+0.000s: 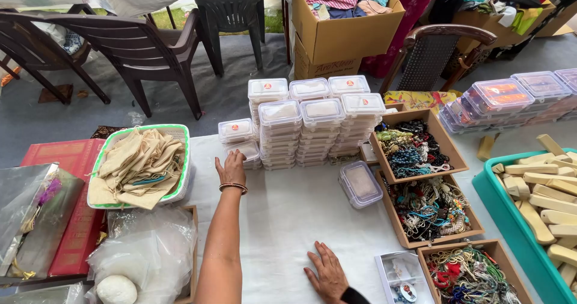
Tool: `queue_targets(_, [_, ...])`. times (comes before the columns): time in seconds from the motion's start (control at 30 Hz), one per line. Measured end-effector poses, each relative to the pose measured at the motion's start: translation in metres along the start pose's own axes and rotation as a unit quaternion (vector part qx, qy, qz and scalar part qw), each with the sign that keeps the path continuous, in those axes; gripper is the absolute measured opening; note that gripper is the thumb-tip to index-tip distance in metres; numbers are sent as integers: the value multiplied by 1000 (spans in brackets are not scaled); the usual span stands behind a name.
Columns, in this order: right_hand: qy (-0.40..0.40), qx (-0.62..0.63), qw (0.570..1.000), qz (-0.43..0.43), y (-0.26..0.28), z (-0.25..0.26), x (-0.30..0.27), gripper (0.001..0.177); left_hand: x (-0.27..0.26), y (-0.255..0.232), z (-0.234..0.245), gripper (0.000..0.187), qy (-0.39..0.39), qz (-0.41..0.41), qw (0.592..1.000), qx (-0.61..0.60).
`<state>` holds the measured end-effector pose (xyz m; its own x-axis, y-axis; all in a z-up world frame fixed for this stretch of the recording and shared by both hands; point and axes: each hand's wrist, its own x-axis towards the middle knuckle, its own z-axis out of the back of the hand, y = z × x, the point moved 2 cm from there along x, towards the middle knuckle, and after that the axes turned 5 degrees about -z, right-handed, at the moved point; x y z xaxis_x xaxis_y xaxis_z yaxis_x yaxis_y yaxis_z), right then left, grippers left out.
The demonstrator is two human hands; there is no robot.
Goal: The person picks up a gold-colored chain from a small container, straightens it on the table, and folds it. They then place the chain into a small plastic bag, put the bag into a beige cloth pouch, and finally place the pouch into a clear plastic container.
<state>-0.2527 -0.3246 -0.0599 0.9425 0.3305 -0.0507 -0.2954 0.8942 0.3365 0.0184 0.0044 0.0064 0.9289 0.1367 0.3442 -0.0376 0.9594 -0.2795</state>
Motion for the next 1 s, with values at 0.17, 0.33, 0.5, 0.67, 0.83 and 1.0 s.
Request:
queue_targets(0.17, [39, 13, 996, -79, 13, 11, -2, 51, 10, 23, -17, 20, 85, -74, 993, 45])
queue_targets(0.33, [15, 16, 997, -72, 10, 9, -1, 51, 17, 29, -36, 23, 149, -108, 981, 58])
queue_targets(0.5, [-8, 21, 999, -50, 13, 15, -4, 48, 12, 14, -8, 40, 217, -84, 971, 54])
queue_targets(0.67, [-8, 26, 998, -51, 21, 29, -7, 47, -16, -15, 9, 62, 187, -52, 974, 114])
queue_targets(0.83, [-22, 17, 999, -39, 24, 34, -7, 46, -99, -37, -13, 75, 65, -57, 996, 37])
queue_targets(1.0, [-77, 20, 997, -8, 24, 33, -13, 46, -226, -77, 30, 71, 310, -42, 948, -59])
